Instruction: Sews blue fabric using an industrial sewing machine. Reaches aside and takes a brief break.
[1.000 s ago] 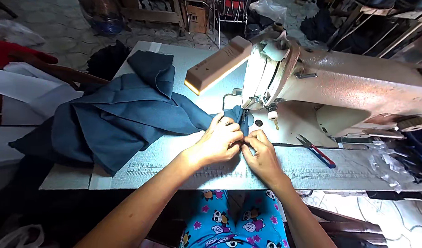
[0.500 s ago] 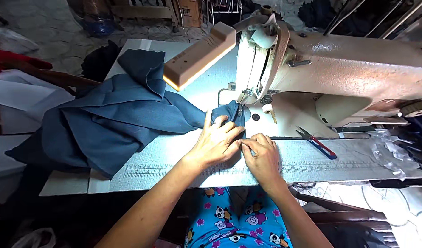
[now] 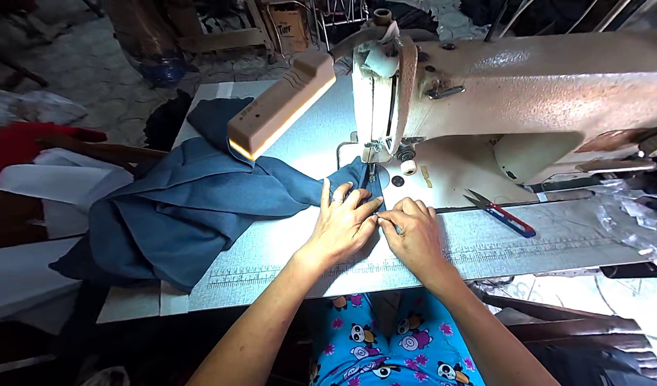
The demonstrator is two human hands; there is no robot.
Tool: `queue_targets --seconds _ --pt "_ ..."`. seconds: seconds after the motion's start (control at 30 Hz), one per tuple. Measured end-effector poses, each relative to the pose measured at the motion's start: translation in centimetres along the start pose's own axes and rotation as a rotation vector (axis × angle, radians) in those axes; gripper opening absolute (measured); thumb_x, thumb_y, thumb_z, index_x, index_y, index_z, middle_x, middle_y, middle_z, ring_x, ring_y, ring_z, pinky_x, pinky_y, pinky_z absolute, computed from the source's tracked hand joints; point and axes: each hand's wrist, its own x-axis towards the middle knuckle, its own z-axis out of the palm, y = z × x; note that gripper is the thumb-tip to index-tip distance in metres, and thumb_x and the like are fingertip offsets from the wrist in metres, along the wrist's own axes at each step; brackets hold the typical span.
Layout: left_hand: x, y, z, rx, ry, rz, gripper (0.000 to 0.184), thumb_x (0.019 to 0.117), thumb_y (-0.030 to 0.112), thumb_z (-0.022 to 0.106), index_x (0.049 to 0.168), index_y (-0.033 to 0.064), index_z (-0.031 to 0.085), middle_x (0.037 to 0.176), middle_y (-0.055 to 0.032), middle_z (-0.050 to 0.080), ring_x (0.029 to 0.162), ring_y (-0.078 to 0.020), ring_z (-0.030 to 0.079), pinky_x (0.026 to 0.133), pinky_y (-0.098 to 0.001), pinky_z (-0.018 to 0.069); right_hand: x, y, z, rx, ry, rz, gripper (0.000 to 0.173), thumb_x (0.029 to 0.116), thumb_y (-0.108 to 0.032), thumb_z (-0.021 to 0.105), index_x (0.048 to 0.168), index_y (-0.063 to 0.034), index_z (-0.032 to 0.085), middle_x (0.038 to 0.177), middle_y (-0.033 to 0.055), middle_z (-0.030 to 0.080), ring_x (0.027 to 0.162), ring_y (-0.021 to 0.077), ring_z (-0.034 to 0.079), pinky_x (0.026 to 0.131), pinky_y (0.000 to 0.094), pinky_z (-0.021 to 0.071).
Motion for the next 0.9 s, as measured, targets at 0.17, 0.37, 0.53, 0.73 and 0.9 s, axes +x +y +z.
queue_targets --seconds 0.17,0.37,0.53,0.73,0.9 --pt "1.6 -1.3 -0.2 -0.012 -0.017 -0.024 0.048 0.1022 0.029 0.036 0.131 0.0178 0.072 0.133 -0.0141 0.066 0.139 -0.0474 0.045 0.112 -0.0802 0.0072 2.2 0.5 0.3 0.023 -0.056 0.007 0.013 0.0915 -0.012 0.07 0.093 -0.0081 0.081 0.082 0.011 0.065 0.085 0.0305 0.062 0.077 0.0497 0.0445" --pt "3.4 -3.0 -1.9 0.044 0.003 0.02 0.041 0.1005 0.024 0.041 0.115 0.0086 0.075 0.128 -0.0106 0.07 0.137 -0.0434 0.05 0.112 -0.08 0.0106 3.6 1.1 1.1 0.058 -0.038 0.015 0.014 0.0928 -0.012 0.068 0.095 -0.0077 0.082 0.085 0.0133 0.068 0.089 0.0337 0.063 0.08 0.0527 0.0455" --pt "2.7 -1.5 -3.8 0.136 0.049 0.156 0.023 0.0968 0.017 0.056 0.091 0.0053 0.074 0.097 -0.0134 0.071 0.117 -0.0438 0.061 0.112 -0.0789 0.0179 3.2 1.2 1.1 0.083 -0.033 -0.012 0.013 0.0905 -0.011 0.07 0.097 -0.008 0.081 0.09 0.0133 0.068 0.092 0.034 0.063 0.082 0.0538 0.0455" --pt "0.1 0.2 -1.7 0.063 0.113 0.216 0.02 0.0917 0.02 0.06 0.086 0.0106 0.077 0.102 -0.006 0.075 0.12 -0.0374 0.063 0.109 -0.0729 0.0283 0.8 0.6 0.7 -0.01 -0.012 -0.106 0.013 0.0896 -0.008 0.068 0.093 -0.0079 0.081 0.085 0.0115 0.067 0.085 0.0314 0.063 0.075 0.0492 0.0456" --pt "0.0 0.3 -0.6 0.187 0.165 0.132 0.041 0.0996 0.032 0.043 0.105 0.01 0.077 0.099 -0.0094 0.074 0.119 -0.0397 0.063 0.111 -0.0768 0.0211 -0.2 0.2 0.4 -0.035 0.007 -0.02 0.014 0.092 -0.014 0.068 0.091 -0.0107 0.082 0.08 0.0093 0.064 0.081 0.0291 0.061 0.075 0.0478 0.0436"
